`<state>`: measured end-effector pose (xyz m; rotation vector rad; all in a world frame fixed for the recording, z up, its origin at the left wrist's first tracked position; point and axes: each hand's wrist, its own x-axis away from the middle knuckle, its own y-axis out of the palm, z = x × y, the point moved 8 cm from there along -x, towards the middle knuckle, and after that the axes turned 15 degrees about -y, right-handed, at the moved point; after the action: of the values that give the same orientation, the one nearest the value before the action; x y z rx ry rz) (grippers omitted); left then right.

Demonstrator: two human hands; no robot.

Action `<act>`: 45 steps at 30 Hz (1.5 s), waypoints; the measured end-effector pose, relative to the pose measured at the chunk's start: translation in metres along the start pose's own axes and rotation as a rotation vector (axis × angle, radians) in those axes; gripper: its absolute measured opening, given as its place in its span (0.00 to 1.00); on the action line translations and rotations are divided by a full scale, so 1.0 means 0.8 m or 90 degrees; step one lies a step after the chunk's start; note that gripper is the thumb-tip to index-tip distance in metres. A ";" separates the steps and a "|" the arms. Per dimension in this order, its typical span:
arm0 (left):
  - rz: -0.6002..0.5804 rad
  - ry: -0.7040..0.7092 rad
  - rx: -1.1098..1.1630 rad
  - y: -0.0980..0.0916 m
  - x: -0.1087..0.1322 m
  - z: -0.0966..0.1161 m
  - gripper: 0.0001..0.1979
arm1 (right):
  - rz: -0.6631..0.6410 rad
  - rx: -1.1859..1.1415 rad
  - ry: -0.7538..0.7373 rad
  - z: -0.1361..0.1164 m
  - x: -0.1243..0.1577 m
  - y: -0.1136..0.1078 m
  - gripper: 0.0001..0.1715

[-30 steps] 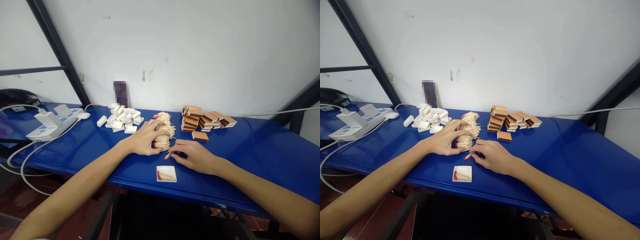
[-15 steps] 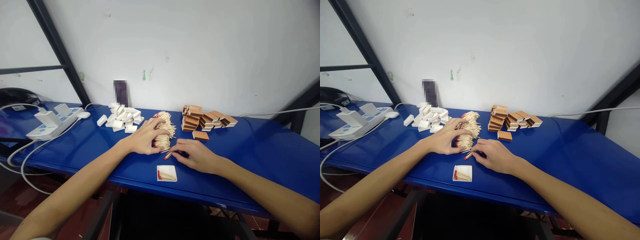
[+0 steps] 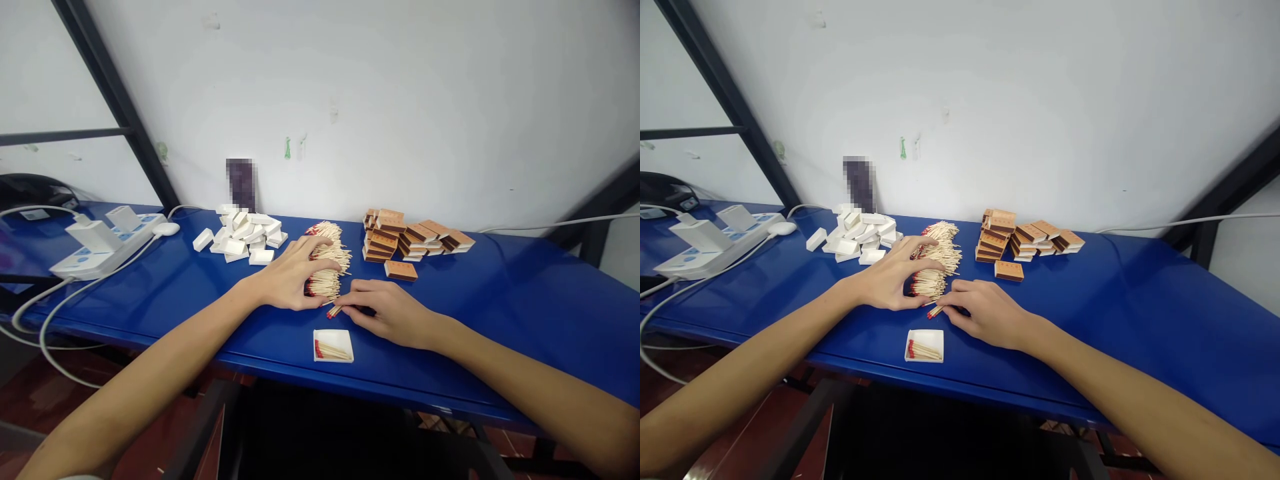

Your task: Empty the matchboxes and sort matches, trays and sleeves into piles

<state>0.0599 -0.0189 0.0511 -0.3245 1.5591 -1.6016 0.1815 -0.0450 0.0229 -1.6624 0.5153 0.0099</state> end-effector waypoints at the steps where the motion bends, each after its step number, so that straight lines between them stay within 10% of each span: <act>1: 0.003 0.002 0.002 0.000 0.000 0.000 0.28 | 0.002 -0.003 -0.001 0.000 0.000 0.000 0.17; 45: 0.015 0.024 0.015 -0.006 0.002 0.015 0.23 | -0.119 -0.277 0.189 0.017 0.015 -0.004 0.11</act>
<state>0.0658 -0.0289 0.0572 -0.2628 1.5665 -1.6145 0.1977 -0.0357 0.0201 -2.1494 0.6092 -0.2838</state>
